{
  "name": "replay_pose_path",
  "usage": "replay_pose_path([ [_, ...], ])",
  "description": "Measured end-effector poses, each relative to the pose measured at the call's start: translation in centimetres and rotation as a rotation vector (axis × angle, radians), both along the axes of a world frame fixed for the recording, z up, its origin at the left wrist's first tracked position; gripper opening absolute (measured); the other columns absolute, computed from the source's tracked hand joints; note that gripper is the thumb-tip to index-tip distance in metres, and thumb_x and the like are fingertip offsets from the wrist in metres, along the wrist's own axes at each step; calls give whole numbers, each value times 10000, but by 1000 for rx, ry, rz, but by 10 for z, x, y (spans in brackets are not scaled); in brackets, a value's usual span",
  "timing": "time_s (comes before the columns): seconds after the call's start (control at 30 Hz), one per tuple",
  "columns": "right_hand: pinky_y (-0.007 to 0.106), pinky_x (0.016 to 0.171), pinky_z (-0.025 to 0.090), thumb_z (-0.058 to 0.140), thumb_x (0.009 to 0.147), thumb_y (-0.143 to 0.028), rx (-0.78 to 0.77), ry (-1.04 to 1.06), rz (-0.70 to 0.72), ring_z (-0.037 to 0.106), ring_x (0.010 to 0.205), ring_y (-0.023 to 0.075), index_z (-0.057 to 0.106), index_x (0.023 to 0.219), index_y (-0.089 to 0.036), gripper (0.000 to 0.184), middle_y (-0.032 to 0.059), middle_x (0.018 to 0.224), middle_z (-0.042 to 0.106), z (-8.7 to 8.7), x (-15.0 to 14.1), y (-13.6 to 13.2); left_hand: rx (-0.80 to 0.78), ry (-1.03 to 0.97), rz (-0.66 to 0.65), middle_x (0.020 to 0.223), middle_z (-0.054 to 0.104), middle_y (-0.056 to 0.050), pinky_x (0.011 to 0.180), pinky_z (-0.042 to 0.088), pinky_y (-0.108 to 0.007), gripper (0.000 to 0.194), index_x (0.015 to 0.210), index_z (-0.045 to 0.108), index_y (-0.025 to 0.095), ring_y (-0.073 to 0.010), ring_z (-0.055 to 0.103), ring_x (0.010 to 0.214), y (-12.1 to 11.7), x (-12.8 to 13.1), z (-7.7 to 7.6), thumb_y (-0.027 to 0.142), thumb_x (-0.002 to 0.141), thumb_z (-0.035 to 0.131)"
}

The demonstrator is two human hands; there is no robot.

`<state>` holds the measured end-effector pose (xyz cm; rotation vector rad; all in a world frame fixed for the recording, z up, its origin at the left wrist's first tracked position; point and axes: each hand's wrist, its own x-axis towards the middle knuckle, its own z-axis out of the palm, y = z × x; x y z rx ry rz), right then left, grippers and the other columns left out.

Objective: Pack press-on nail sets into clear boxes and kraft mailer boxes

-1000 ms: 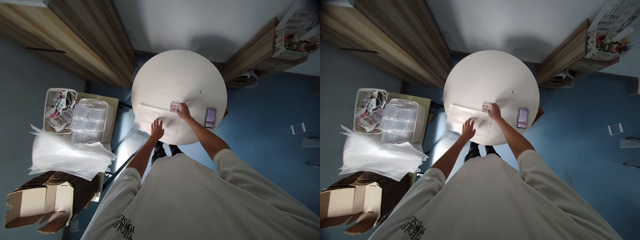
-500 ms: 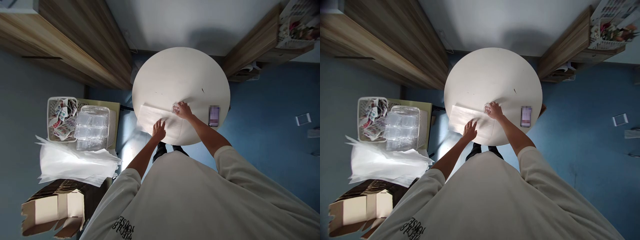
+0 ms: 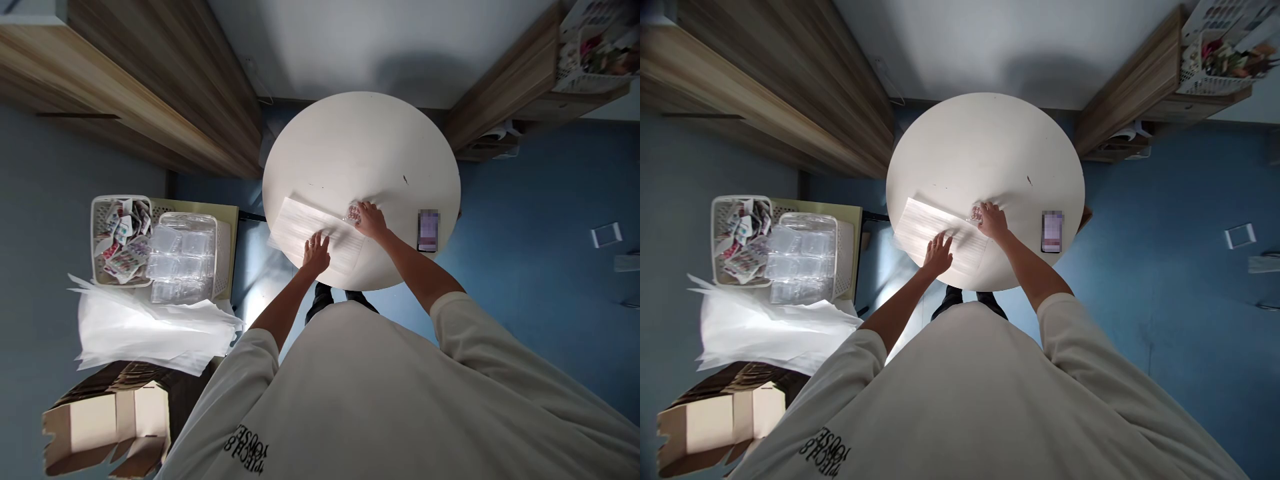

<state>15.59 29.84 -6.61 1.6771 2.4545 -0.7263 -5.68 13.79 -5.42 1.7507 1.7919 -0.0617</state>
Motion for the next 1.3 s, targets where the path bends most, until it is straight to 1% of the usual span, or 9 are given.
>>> replay_pose_path([
  [0.1, 544, 1086, 469, 674, 905, -331, 44, 34, -47, 505, 1328, 433, 438, 1585, -141, 744, 232, 1518, 536, 8, 7, 1, -4, 53, -44, 1784, 240, -203, 1320, 238, -625, 670, 1603, 426, 139, -375, 176, 1672, 19, 0, -5, 185, 941, 516],
  [0.3, 499, 1134, 454, 663, 899, -357, 62, 115, 110, 494, 1395, 393, 428, 1607, -146, 776, 195, 1593, 505, 22, 21, -12, 42, 79, -140, 1765, 281, -226, 1337, 177, -624, 721, 1594, 437, 111, -359, 161, 1679, 79, -2, -15, 163, 883, 547],
  [0.4, 493, 1136, 450, 660, 908, -342, 34, 109, 154, 503, 1395, 384, 442, 1602, -156, 751, 188, 1591, 513, 19, 24, -22, 114, 60, -243, 1793, 240, -167, 1335, 55, -676, 806, 1624, 410, 171, -351, 92, 1690, 96, -2, -15, 140, 836, 575],
  [0.47, 497, 1137, 443, 659, 910, -325, 28, 104, 162, 508, 1391, 383, 440, 1604, -158, 747, 190, 1585, 519, 14, 24, -28, 145, 69, -230, 1802, 215, -154, 1328, 59, -686, 797, 1631, 401, 186, -355, 78, 1691, 95, -1, -14, 153, 853, 573],
  [0.6, 507, 1122, 439, 651, 917, -300, 21, 110, 193, 516, 1377, 390, 434, 1610, -164, 739, 192, 1576, 529, 8, 19, -34, 145, 146, -5, 1724, 363, -219, 1264, 286, -642, 714, 1641, 392, 170, -403, 280, 1625, 73, 2, -13, 268, 954, 564],
  [0.63, 506, 1118, 438, 649, 918, -295, 19, 110, 205, 517, 1374, 391, 434, 1609, -160, 736, 195, 1575, 530, 7, 17, -35, 123, 153, -1, 1710, 384, -227, 1245, 321, -627, 716, 1639, 397, 164, -411, 316, 1604, 68, 2, -14, 284, 957, 580],
  [0.73, 500, 1105, 437, 660, 909, -275, 14, 92, 255, 525, 1354, 390, 432, 1610, -143, 749, 203, 1569, 533, 4, 13, -37, 101, 146, -60, 1728, 362, -213, 1246, 323, -603, 729, 1656, 382, 178, -400, 322, 1599, 60, -3, -20, 287, 967, 593],
  [1.0, 506, 1112, 425, 659, 901, -227, 26, 46, 288, 521, 1355, 382, 413, 1628, -167, 769, 188, 1586, 525, -9, 4, -43, 129, 68, -234, 1773, 297, -167, 1284, 249, -606, 748, 1682, 364, 220, -361, 263, 1638, 73, -20, -25, 271, 972, 592],
  [1.3, 514, 1079, 452, 542, 971, -196, 50, 70, 285, 494, 1393, 389, 414, 1623, -182, 665, 174, 1688, 413, -15, -7, -43, 75, 56, -173, 1795, 232, -169, 1303, 237, -565, 799, 1719, 263, 191, -352, 251, 1648, 56, -16, -11, 284, 979, 550],
])
